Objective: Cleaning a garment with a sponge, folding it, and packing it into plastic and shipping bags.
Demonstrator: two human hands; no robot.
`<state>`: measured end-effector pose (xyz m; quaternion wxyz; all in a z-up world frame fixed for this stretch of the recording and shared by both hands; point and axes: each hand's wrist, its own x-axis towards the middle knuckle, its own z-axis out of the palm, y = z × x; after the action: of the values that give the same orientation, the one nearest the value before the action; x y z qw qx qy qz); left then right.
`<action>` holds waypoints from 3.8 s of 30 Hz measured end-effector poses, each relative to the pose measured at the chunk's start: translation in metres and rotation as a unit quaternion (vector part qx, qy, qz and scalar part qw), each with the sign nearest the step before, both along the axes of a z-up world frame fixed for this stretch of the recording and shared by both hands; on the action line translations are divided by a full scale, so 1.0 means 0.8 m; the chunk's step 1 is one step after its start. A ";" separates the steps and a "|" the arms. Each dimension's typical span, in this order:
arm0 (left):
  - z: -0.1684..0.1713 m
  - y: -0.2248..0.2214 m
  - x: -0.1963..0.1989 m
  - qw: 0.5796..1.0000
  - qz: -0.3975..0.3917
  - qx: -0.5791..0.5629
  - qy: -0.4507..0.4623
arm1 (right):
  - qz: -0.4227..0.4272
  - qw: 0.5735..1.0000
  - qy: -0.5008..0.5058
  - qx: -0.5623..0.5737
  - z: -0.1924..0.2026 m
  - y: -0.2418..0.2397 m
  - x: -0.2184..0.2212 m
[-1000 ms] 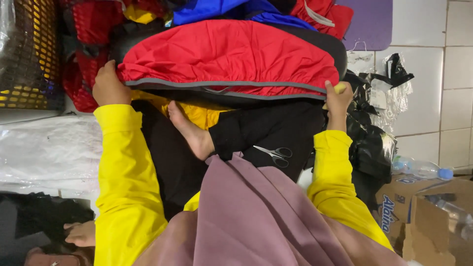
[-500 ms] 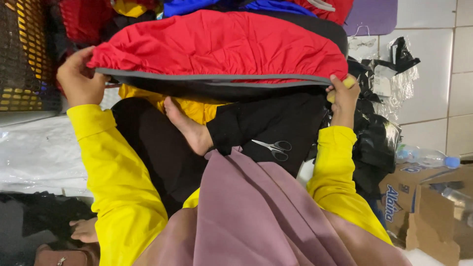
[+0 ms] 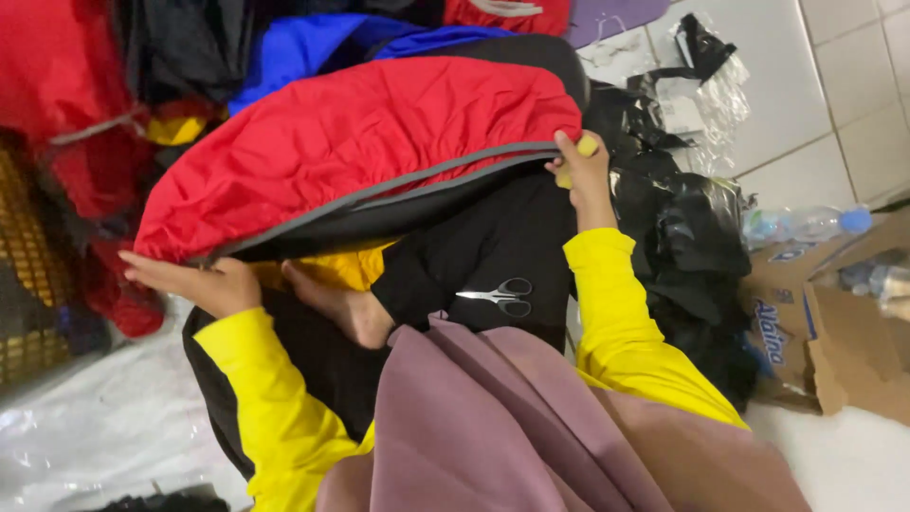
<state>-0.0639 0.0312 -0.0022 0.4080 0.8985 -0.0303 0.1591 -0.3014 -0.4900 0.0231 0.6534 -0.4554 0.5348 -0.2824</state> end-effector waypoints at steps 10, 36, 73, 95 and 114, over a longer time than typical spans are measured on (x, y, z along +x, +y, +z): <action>0.027 -0.302 -0.118 0.904 -0.364 0.191 -0.113 | -0.028 0.993 -0.070 -0.095 -0.014 0.013 -0.002; -0.073 -0.262 -0.080 0.917 -0.221 -0.266 0.197 | 0.490 0.662 0.094 -0.559 0.017 0.218 0.112; 0.031 -0.211 -0.052 0.883 -0.379 0.074 -0.266 | 0.436 0.618 0.306 -0.578 -0.009 0.202 0.178; 0.033 0.038 0.045 0.954 0.018 -0.299 -0.014 | 0.410 0.621 0.326 -0.583 0.018 0.217 0.174; 0.004 -0.242 -0.070 0.920 -0.305 0.237 -0.062 | 0.403 0.627 0.321 -0.585 0.014 0.220 0.174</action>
<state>-0.1197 -0.1623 0.0008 0.2090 0.9044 -0.3653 0.0702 -0.1621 -0.3140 0.0340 0.0853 -0.9735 0.1963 -0.0806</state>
